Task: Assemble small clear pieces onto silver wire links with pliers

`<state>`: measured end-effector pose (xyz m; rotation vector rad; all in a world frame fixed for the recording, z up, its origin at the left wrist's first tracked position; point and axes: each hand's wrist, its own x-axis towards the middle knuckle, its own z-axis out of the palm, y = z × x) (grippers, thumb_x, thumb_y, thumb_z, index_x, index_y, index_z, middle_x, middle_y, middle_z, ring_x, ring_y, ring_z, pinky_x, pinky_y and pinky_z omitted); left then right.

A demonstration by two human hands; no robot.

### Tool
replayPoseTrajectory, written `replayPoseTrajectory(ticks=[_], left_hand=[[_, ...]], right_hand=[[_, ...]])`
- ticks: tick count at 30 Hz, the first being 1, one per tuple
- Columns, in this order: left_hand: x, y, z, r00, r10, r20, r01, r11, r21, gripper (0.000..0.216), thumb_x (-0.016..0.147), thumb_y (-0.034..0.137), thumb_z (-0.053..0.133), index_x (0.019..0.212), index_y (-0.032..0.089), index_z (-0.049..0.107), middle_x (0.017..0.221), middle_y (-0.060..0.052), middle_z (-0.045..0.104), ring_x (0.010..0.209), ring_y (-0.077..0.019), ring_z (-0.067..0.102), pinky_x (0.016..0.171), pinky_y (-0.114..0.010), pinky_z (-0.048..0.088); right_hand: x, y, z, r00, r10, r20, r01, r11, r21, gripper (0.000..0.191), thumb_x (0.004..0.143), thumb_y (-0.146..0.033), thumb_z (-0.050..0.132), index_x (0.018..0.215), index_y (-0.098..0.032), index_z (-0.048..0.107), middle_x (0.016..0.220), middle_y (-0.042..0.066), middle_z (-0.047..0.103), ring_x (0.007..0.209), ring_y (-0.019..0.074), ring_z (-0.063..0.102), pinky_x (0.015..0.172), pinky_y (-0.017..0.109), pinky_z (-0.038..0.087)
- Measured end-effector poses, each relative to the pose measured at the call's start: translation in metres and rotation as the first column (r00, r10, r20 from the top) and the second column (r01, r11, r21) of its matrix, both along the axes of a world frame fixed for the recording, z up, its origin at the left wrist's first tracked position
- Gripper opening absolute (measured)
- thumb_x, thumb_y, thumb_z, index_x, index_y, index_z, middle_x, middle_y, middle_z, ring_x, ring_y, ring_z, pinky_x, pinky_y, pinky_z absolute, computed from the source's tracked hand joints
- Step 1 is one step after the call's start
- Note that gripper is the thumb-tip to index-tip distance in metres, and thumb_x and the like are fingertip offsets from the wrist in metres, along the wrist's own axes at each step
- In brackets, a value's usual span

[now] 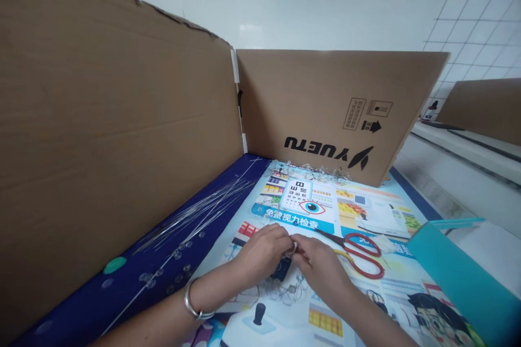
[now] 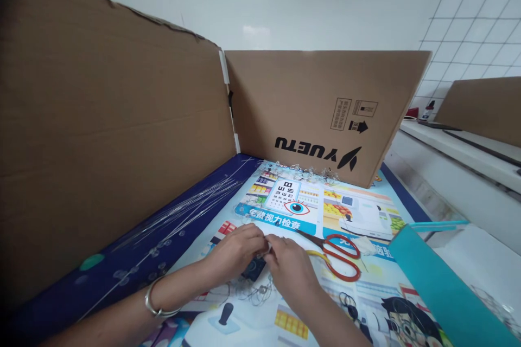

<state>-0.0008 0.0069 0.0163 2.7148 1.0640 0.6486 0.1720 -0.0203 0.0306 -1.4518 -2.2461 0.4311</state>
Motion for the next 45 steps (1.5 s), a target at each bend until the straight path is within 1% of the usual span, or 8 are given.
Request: replayPoseTrajectory(ticks=[3, 8, 13, 20, 27, 30, 35, 45], left_hand=[[-0.002, 0.003, 0.001, 0.996, 0.012, 0.091, -0.006, 0.998, -0.063, 0.016, 0.083, 0.010, 0.044, 0.082, 0.017, 0.058, 0.080, -0.003, 0.058, 0.080, -0.0160, 0.051, 0.075, -0.027, 0.039], [-0.012, 0.008, 0.003, 0.973, 0.184, 0.139, -0.136, 0.945, -0.298, 0.014, 0.078, 0.019, 0.050, 0.091, 0.019, 0.056, 0.084, -0.001, 0.058, 0.074, -0.0148, 0.053, 0.064, -0.023, 0.040], [-0.013, 0.005, 0.001, 0.990, 0.126, 0.066, -0.084, 0.892, -0.444, 0.021, 0.072, 0.029, 0.055, 0.091, 0.019, 0.056, 0.080, 0.000, 0.059, 0.068, -0.0148, 0.053, 0.057, -0.021, 0.038], [-0.003, -0.002, -0.008, 0.981, 0.193, 0.025, -0.172, 0.917, -0.361, 0.018, 0.067, 0.020, 0.052, 0.083, 0.019, 0.060, 0.078, -0.001, 0.059, 0.067, -0.0150, 0.052, 0.056, -0.021, 0.036], [-0.001, 0.000, -0.018, 0.976, 0.219, 0.021, -0.202, 0.928, -0.312, 0.018, 0.069, 0.015, 0.048, 0.078, 0.020, 0.062, 0.075, 0.000, 0.061, 0.068, -0.0153, 0.055, 0.059, -0.022, 0.036], [-0.002, -0.001, -0.018, 0.977, 0.213, 0.018, -0.198, 0.930, -0.310, 0.020, 0.069, 0.016, 0.048, 0.082, 0.022, 0.062, 0.075, 0.000, 0.061, 0.068, -0.0155, 0.055, 0.060, -0.022, 0.037], [0.001, -0.004, -0.014, 0.985, 0.171, 0.015, -0.155, 0.924, -0.350, 0.026, 0.065, 0.019, 0.054, 0.089, 0.023, 0.063, 0.077, 0.001, 0.061, 0.068, -0.0152, 0.053, 0.060, -0.022, 0.036], [0.010, -0.007, -0.018, 0.977, 0.203, 0.065, -0.171, 0.928, -0.331, 0.010, 0.066, 0.019, 0.055, 0.073, 0.018, 0.062, 0.072, 0.000, 0.059, 0.068, -0.0148, 0.052, 0.064, -0.024, 0.036]], right_hand=[[-0.005, 0.004, -0.007, 0.996, -0.025, -0.084, 0.020, 0.998, -0.058, 0.025, 0.082, -0.018, 0.045, 0.103, -0.022, 0.059, 0.087, 0.001, 0.065, 0.077, 0.0158, 0.058, 0.065, 0.024, 0.040], [0.002, 0.005, -0.014, 0.970, -0.102, -0.222, 0.081, 0.992, -0.099, 0.027, 0.081, -0.023, 0.047, 0.103, -0.021, 0.062, 0.094, 0.003, 0.067, 0.081, 0.0168, 0.061, 0.070, 0.026, 0.043], [0.006, 0.002, -0.013, 0.938, -0.107, -0.331, 0.068, 0.989, -0.128, 0.022, 0.080, -0.024, 0.048, 0.094, -0.024, 0.065, 0.092, 0.000, 0.068, 0.083, 0.0161, 0.060, 0.074, 0.025, 0.043], [0.009, 0.003, -0.026, 0.887, -0.169, -0.429, 0.065, 0.967, -0.246, 0.028, 0.078, -0.027, 0.050, 0.104, -0.020, 0.060, 0.071, -0.001, 0.064, 0.062, 0.0135, 0.057, 0.058, 0.023, 0.043], [0.011, -0.001, -0.019, 0.923, -0.177, -0.341, 0.100, 0.968, -0.230, 0.022, 0.076, -0.026, 0.052, 0.093, -0.019, 0.064, 0.070, -0.001, 0.064, 0.061, 0.0128, 0.056, 0.057, 0.022, 0.041], [0.012, -0.003, -0.015, 0.945, -0.128, -0.301, 0.068, 0.977, -0.200, 0.018, 0.077, -0.024, 0.051, 0.088, -0.022, 0.065, 0.068, -0.002, 0.063, 0.061, 0.0124, 0.056, 0.057, 0.021, 0.040], [0.013, -0.005, -0.016, 0.988, -0.003, -0.157, -0.005, 0.999, -0.052, 0.018, 0.078, -0.019, 0.048, 0.082, -0.023, 0.065, 0.074, -0.002, 0.063, 0.069, 0.0131, 0.055, 0.063, 0.022, 0.038], [0.014, -0.006, -0.016, 1.000, 0.024, -0.001, -0.024, 1.000, 0.000, 0.015, 0.079, -0.017, 0.047, 0.075, -0.022, 0.061, 0.073, -0.001, 0.060, 0.070, 0.0131, 0.053, 0.063, 0.022, 0.035]])
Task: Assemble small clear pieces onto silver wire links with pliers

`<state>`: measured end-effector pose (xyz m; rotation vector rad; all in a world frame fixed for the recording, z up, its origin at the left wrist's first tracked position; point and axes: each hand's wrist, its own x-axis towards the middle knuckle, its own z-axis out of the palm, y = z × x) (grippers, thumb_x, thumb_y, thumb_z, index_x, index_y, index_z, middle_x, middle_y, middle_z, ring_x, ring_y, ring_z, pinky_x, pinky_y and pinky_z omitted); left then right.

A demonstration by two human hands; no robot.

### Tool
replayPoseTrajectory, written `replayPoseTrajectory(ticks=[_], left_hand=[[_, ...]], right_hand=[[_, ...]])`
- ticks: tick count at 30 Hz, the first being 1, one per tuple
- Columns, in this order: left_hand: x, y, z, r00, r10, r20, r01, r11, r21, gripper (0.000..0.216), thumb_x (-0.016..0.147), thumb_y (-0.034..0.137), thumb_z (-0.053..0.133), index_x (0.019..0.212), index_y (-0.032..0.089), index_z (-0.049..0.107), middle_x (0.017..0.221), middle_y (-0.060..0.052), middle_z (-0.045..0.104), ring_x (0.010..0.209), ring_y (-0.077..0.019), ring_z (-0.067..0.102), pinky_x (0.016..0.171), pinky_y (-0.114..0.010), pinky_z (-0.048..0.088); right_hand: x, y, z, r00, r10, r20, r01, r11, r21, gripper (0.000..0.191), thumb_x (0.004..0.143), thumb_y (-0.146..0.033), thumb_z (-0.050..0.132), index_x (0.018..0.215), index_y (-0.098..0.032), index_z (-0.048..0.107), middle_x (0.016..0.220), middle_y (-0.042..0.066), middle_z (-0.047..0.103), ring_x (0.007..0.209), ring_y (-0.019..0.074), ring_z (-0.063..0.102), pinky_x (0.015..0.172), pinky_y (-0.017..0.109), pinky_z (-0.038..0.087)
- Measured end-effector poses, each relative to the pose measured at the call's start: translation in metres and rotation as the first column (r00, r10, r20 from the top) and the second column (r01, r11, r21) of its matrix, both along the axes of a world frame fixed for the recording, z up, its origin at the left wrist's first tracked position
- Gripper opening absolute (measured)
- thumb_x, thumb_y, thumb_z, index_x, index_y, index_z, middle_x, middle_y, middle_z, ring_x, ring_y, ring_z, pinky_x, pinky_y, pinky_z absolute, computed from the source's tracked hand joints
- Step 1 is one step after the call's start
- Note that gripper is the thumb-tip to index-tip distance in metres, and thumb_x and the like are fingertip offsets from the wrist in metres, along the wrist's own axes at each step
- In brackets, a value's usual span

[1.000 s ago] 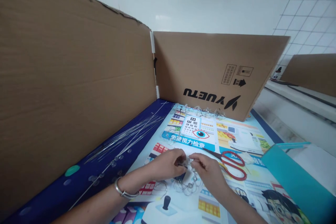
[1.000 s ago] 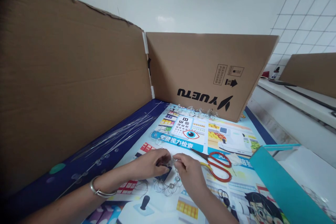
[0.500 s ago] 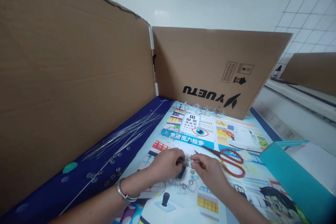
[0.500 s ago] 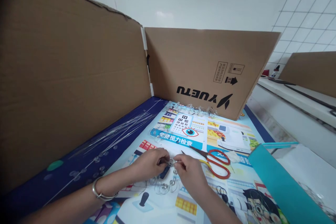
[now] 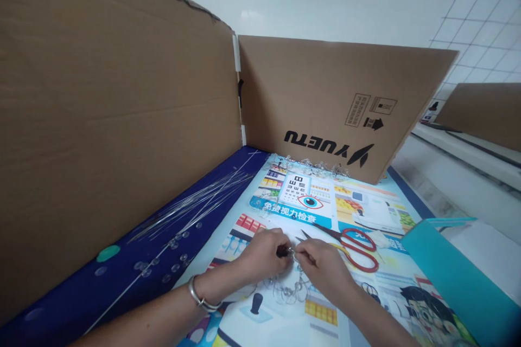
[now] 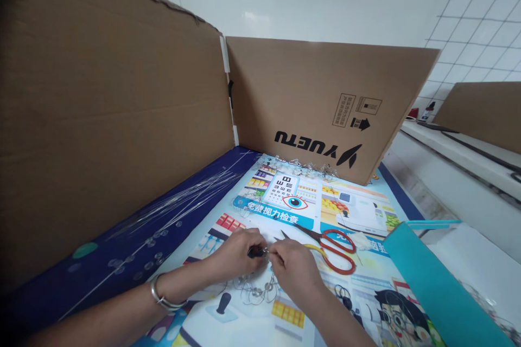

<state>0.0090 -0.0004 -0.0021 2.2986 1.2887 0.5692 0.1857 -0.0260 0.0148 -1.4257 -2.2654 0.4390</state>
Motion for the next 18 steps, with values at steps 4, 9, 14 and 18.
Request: replayPoseTrajectory(ticks=[4, 9, 14, 18], left_hand=[[-0.0004, -0.0005, -0.0022, 1.000, -0.001, 0.005, 0.001, 0.999, 0.049, 0.010, 0.065, 0.018, 0.054, 0.073, 0.018, 0.061, 0.073, 0.000, 0.059, 0.068, -0.0153, 0.052, 0.065, -0.025, 0.036], [-0.0009, -0.0033, 0.0007, 0.999, -0.020, -0.027, 0.023, 0.994, 0.110, 0.009, 0.065, 0.017, 0.053, 0.072, 0.018, 0.058, 0.073, -0.001, 0.059, 0.069, -0.0163, 0.053, 0.065, -0.026, 0.035], [0.0001, -0.0064, 0.0021, 0.997, 0.019, -0.077, -0.011, 0.994, 0.107, 0.008, 0.066, 0.019, 0.052, 0.073, 0.018, 0.056, 0.072, -0.002, 0.061, 0.067, -0.0176, 0.054, 0.062, -0.026, 0.035], [0.0013, -0.0082, 0.0001, 0.994, 0.048, -0.100, -0.042, 0.997, 0.060, 0.009, 0.067, 0.020, 0.051, 0.075, 0.018, 0.055, 0.072, -0.003, 0.062, 0.067, -0.0187, 0.055, 0.059, -0.026, 0.035]], right_hand=[[0.0014, -0.0009, 0.0010, 0.997, 0.044, 0.062, -0.047, 0.998, 0.041, 0.019, 0.079, -0.012, 0.043, 0.071, -0.021, 0.058, 0.070, -0.001, 0.058, 0.069, 0.0125, 0.051, 0.063, 0.022, 0.034], [0.0025, -0.0013, 0.0009, 0.981, 0.071, 0.183, -0.092, 0.990, 0.110, 0.021, 0.078, -0.009, 0.041, 0.065, -0.019, 0.053, 0.066, -0.001, 0.055, 0.066, 0.0123, 0.048, 0.059, 0.022, 0.032], [0.0007, -0.0046, -0.0036, 0.939, 0.033, 0.342, -0.140, 0.946, 0.292, 0.021, 0.076, -0.005, 0.044, 0.066, -0.019, 0.055, 0.065, 0.002, 0.054, 0.066, 0.0148, 0.046, 0.058, 0.027, 0.029], [-0.0025, -0.0084, -0.0046, 0.920, 0.028, 0.390, -0.182, 0.913, 0.365, 0.017, 0.076, -0.005, 0.049, 0.069, -0.019, 0.056, 0.068, 0.002, 0.055, 0.068, 0.0160, 0.045, 0.061, 0.029, 0.029]])
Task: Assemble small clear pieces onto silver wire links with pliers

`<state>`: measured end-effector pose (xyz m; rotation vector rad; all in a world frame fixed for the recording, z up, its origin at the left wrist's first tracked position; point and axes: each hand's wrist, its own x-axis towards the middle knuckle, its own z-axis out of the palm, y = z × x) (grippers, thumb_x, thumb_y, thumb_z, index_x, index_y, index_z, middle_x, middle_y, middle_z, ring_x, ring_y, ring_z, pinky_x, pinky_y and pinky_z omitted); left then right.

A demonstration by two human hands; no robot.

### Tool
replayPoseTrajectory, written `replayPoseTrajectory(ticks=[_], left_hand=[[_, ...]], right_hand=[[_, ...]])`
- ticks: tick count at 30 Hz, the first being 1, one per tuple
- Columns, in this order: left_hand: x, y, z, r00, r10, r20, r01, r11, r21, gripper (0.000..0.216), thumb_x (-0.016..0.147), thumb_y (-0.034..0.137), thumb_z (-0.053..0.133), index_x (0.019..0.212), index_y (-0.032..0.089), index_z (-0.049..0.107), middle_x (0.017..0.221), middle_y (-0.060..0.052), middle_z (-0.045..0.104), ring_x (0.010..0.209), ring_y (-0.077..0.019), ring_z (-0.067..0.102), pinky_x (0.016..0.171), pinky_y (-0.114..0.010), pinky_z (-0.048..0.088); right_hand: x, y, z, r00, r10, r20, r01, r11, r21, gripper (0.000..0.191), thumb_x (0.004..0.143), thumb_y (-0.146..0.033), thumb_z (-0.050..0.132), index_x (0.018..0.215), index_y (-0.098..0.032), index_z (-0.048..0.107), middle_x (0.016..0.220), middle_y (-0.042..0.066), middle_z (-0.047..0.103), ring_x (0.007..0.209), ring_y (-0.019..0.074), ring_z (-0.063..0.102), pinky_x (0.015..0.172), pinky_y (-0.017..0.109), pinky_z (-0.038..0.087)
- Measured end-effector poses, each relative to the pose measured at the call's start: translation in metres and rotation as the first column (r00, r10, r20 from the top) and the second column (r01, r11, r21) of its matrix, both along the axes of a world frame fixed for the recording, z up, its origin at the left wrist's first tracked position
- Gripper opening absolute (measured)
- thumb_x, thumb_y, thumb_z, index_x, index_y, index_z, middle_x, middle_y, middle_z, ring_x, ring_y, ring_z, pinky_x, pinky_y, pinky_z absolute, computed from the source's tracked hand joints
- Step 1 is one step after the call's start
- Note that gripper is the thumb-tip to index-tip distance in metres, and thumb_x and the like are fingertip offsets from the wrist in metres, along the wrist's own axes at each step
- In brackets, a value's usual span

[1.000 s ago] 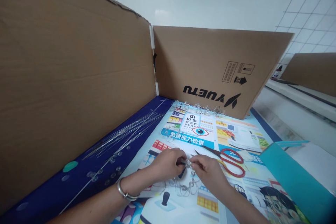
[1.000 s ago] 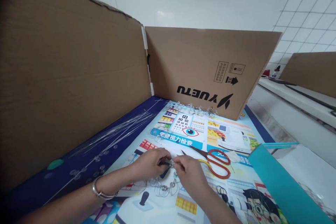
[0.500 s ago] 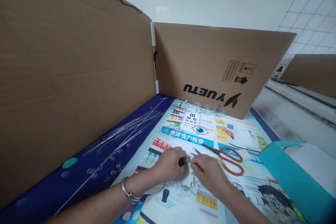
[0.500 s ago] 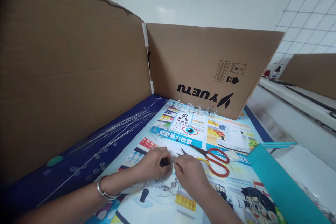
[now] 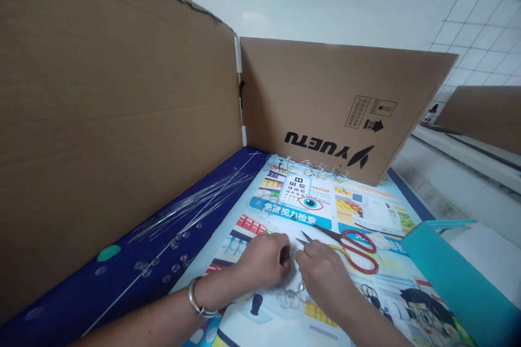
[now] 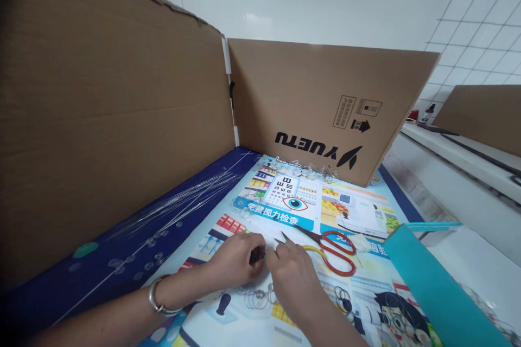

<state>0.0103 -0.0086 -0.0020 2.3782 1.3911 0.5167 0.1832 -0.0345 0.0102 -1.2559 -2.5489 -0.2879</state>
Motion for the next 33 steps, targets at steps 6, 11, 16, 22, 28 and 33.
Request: replayPoseTrajectory(ticks=[6, 11, 16, 22, 28, 33], left_hand=[[0.001, -0.002, 0.001, 1.000, 0.018, -0.008, -0.018, 1.000, -0.003, 0.006, 0.068, 0.021, 0.051, 0.072, 0.018, 0.054, 0.071, -0.004, 0.062, 0.065, -0.0186, 0.056, 0.057, -0.026, 0.034], [0.002, -0.003, 0.005, 0.999, 0.032, -0.036, -0.033, 0.999, -0.018, 0.007, 0.067, 0.021, 0.050, 0.072, 0.018, 0.055, 0.071, -0.004, 0.062, 0.066, -0.0189, 0.055, 0.057, -0.026, 0.034], [0.003, -0.003, 0.005, 0.999, 0.017, -0.047, -0.017, 1.000, 0.000, 0.008, 0.067, 0.020, 0.050, 0.073, 0.019, 0.055, 0.072, -0.004, 0.062, 0.067, -0.0200, 0.056, 0.057, -0.026, 0.034], [0.002, -0.001, 0.006, 0.999, 0.030, -0.044, -0.031, 0.999, -0.018, 0.009, 0.066, 0.017, 0.048, 0.072, 0.018, 0.055, 0.071, -0.004, 0.062, 0.067, -0.0192, 0.055, 0.058, -0.026, 0.034], [-0.001, 0.002, 0.002, 1.000, -0.009, 0.012, 0.009, 1.000, -0.009, 0.008, 0.069, 0.017, 0.049, 0.075, 0.019, 0.054, 0.072, -0.002, 0.060, 0.067, -0.0176, 0.054, 0.058, -0.025, 0.032], [-0.003, 0.002, 0.003, 0.995, -0.032, 0.091, 0.033, 0.999, -0.014, 0.015, 0.070, 0.017, 0.050, 0.085, 0.020, 0.052, 0.075, -0.001, 0.059, 0.069, -0.0167, 0.053, 0.059, -0.024, 0.033]], right_hand=[[-0.005, 0.001, 0.004, 0.996, 0.048, 0.076, -0.048, 0.999, -0.006, 0.017, 0.074, -0.002, 0.050, 0.070, -0.018, 0.055, 0.069, 0.003, 0.055, 0.067, 0.0167, 0.045, 0.061, 0.030, 0.030], [-0.003, 0.005, 0.005, 0.993, 0.070, 0.096, -0.060, 0.994, -0.095, 0.017, 0.074, -0.003, 0.049, 0.075, -0.018, 0.056, 0.073, 0.003, 0.058, 0.071, 0.0168, 0.048, 0.065, 0.029, 0.032], [0.006, 0.008, 0.013, 0.998, -0.032, -0.056, 0.013, 0.953, -0.302, 0.018, 0.080, -0.012, 0.044, 0.071, -0.020, 0.057, 0.072, 0.001, 0.059, 0.070, 0.0142, 0.051, 0.059, 0.024, 0.032], [0.008, 0.011, 0.016, 0.895, -0.240, -0.376, 0.001, 0.845, -0.535, 0.015, 0.078, -0.020, 0.045, 0.070, -0.021, 0.058, 0.065, -0.004, 0.057, 0.058, 0.0106, 0.049, 0.051, 0.021, 0.031], [0.009, 0.014, 0.008, 0.746, -0.350, -0.567, -0.143, 0.747, -0.649, 0.012, 0.076, -0.026, 0.049, 0.076, -0.021, 0.060, 0.061, -0.004, 0.053, 0.053, 0.0094, 0.045, 0.047, 0.019, 0.032], [0.011, 0.015, 0.009, 0.732, -0.348, -0.586, -0.173, 0.737, -0.654, 0.009, 0.075, -0.025, 0.050, 0.075, -0.021, 0.058, 0.059, -0.005, 0.049, 0.053, 0.0084, 0.041, 0.047, 0.018, 0.031]])
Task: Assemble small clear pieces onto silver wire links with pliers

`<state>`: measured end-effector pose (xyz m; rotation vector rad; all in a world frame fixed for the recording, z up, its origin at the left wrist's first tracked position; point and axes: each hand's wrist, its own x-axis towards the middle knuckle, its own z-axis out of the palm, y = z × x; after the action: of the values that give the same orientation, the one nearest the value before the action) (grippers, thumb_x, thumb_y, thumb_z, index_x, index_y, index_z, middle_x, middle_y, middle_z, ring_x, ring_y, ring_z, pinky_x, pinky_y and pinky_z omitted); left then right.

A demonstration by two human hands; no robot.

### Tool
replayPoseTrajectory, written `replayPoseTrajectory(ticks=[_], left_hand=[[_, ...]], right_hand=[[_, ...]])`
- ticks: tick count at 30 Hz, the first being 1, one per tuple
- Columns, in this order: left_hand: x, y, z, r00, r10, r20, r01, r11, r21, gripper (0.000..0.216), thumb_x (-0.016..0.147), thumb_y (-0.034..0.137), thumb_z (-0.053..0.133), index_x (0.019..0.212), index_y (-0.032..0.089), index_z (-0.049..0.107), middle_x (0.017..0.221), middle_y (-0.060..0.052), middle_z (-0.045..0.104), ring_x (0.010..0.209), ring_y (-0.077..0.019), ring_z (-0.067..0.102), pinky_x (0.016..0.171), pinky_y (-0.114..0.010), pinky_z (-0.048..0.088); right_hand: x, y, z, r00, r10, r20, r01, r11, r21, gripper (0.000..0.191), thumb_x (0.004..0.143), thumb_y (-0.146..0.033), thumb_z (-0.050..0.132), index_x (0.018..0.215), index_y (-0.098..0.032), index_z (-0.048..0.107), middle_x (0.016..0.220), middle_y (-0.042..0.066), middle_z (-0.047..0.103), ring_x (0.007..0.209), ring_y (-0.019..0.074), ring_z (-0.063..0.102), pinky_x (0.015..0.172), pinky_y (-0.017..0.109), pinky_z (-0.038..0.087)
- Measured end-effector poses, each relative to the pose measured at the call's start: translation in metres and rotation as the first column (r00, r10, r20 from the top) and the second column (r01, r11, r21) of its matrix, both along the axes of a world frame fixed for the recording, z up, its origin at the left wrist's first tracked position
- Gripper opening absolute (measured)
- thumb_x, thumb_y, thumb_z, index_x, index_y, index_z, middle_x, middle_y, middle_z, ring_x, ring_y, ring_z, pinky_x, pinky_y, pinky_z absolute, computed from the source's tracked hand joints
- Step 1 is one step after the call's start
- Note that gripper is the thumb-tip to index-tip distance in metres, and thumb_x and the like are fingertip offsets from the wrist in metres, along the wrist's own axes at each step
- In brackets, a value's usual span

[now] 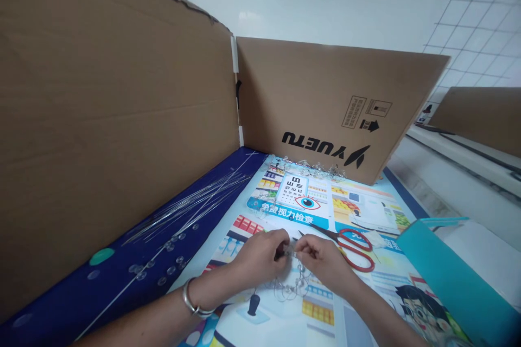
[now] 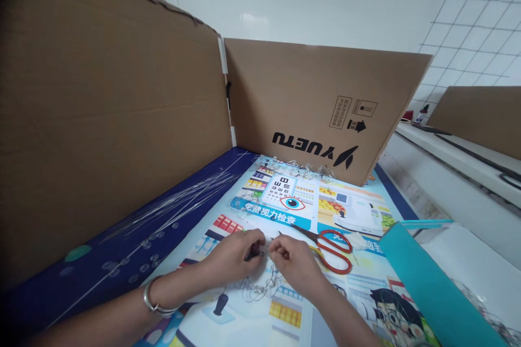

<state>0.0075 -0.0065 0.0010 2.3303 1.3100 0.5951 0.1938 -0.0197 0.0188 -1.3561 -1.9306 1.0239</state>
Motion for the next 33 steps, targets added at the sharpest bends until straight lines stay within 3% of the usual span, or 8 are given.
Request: replayPoseTrajectory(ticks=[8, 13, 19, 25, 27, 29, 31, 33], left_hand=[[0.000, -0.001, 0.004, 0.982, -0.087, 0.170, 0.085, 0.996, 0.019, 0.021, 0.071, 0.011, 0.049, 0.090, 0.019, 0.052, 0.082, 0.000, 0.057, 0.073, -0.0149, 0.051, 0.065, -0.023, 0.039], [0.001, 0.003, 0.006, 0.952, -0.198, 0.233, 0.166, 0.975, 0.149, 0.025, 0.070, 0.002, 0.048, 0.086, 0.019, 0.056, 0.090, -0.002, 0.057, 0.086, -0.0160, 0.050, 0.077, -0.026, 0.039], [0.000, 0.004, 0.004, 0.952, -0.239, 0.190, 0.204, 0.961, 0.188, 0.019, 0.078, 0.004, 0.048, 0.076, 0.018, 0.062, 0.082, -0.002, 0.053, 0.083, -0.0154, 0.048, 0.072, -0.025, 0.039], [0.002, 0.003, 0.002, 0.958, -0.253, 0.135, 0.222, 0.952, 0.210, 0.019, 0.080, 0.007, 0.049, 0.075, 0.018, 0.064, 0.078, -0.002, 0.051, 0.080, -0.0150, 0.047, 0.070, -0.025, 0.039], [0.001, 0.004, 0.002, 0.962, -0.236, 0.141, 0.207, 0.959, 0.191, 0.019, 0.080, 0.006, 0.050, 0.074, 0.017, 0.064, 0.078, -0.002, 0.051, 0.080, -0.0147, 0.047, 0.069, -0.024, 0.039], [0.000, 0.006, 0.002, 0.962, -0.216, 0.168, 0.189, 0.968, 0.165, 0.019, 0.079, 0.005, 0.050, 0.075, 0.018, 0.063, 0.078, -0.001, 0.051, 0.079, -0.0141, 0.048, 0.069, -0.023, 0.039], [-0.001, 0.007, 0.002, 0.957, -0.209, 0.203, 0.182, 0.973, 0.145, 0.020, 0.079, 0.004, 0.050, 0.078, 0.019, 0.063, 0.080, -0.001, 0.051, 0.080, -0.0136, 0.048, 0.069, -0.023, 0.039], [-0.002, 0.008, 0.002, 0.951, -0.210, 0.227, 0.183, 0.974, 0.133, 0.020, 0.079, 0.004, 0.051, 0.080, 0.020, 0.064, 0.082, -0.001, 0.051, 0.081, -0.0133, 0.049, 0.071, -0.023, 0.039]], right_hand=[[0.000, -0.001, 0.001, 1.000, 0.020, -0.014, -0.020, 0.999, -0.027, 0.006, 0.076, -0.024, 0.049, 0.075, -0.021, 0.054, 0.057, -0.006, 0.044, 0.050, 0.0076, 0.037, 0.045, 0.018, 0.028], [0.001, 0.001, -0.002, 0.999, 0.033, -0.014, -0.033, 0.999, -0.024, 0.005, 0.076, -0.023, 0.049, 0.078, -0.021, 0.053, 0.059, -0.006, 0.046, 0.053, 0.0079, 0.040, 0.048, 0.018, 0.030], [0.002, 0.001, -0.004, 0.998, 0.040, -0.053, -0.044, 0.996, -0.078, 0.015, 0.075, -0.021, 0.051, 0.090, -0.022, 0.049, 0.060, -0.008, 0.048, 0.054, 0.0082, 0.040, 0.049, 0.019, 0.031], [-0.001, 0.000, -0.002, 0.997, 0.065, -0.039, -0.068, 0.994, -0.083, 0.011, 0.076, -0.022, 0.051, 0.087, -0.022, 0.048, 0.061, -0.007, 0.049, 0.055, 0.0088, 0.042, 0.051, 0.020, 0.033], [0.003, 0.002, 0.004, 0.998, 0.048, 0.049, -0.046, 0.998, -0.042, 0.009, 0.078, -0.025, 0.049, 0.087, -0.022, 0.050, 0.066, -0.005, 0.052, 0.059, 0.0101, 0.045, 0.054, 0.021, 0.035], [0.011, 0.004, 0.014, 0.975, -0.007, 0.221, -0.012, 0.996, 0.084, 0.009, 0.079, -0.028, 0.049, 0.085, -0.022, 0.053, 0.076, -0.002, 0.055, 0.070, 0.0131, 0.049, 0.062, 0.024, 0.037], [0.020, 0.004, 0.023, 0.905, -0.079, 0.419, -0.017, 0.975, 0.222, 0.014, 0.077, -0.030, 0.052, 0.088, -0.022, 0.056, 0.089, 0.002, 0.056, 0.087, 0.0180, 0.049, 0.073, 0.028, 0.037], [0.027, 0.003, 0.029, 0.809, -0.098, 0.580, -0.067, 0.964, 0.256, 0.023, 0.073, -0.032, 0.057, 0.094, -0.021, 0.058, 0.097, 0.006, 0.054, 0.096, 0.0221, 0.046, 0.079, 0.032, 0.035]])
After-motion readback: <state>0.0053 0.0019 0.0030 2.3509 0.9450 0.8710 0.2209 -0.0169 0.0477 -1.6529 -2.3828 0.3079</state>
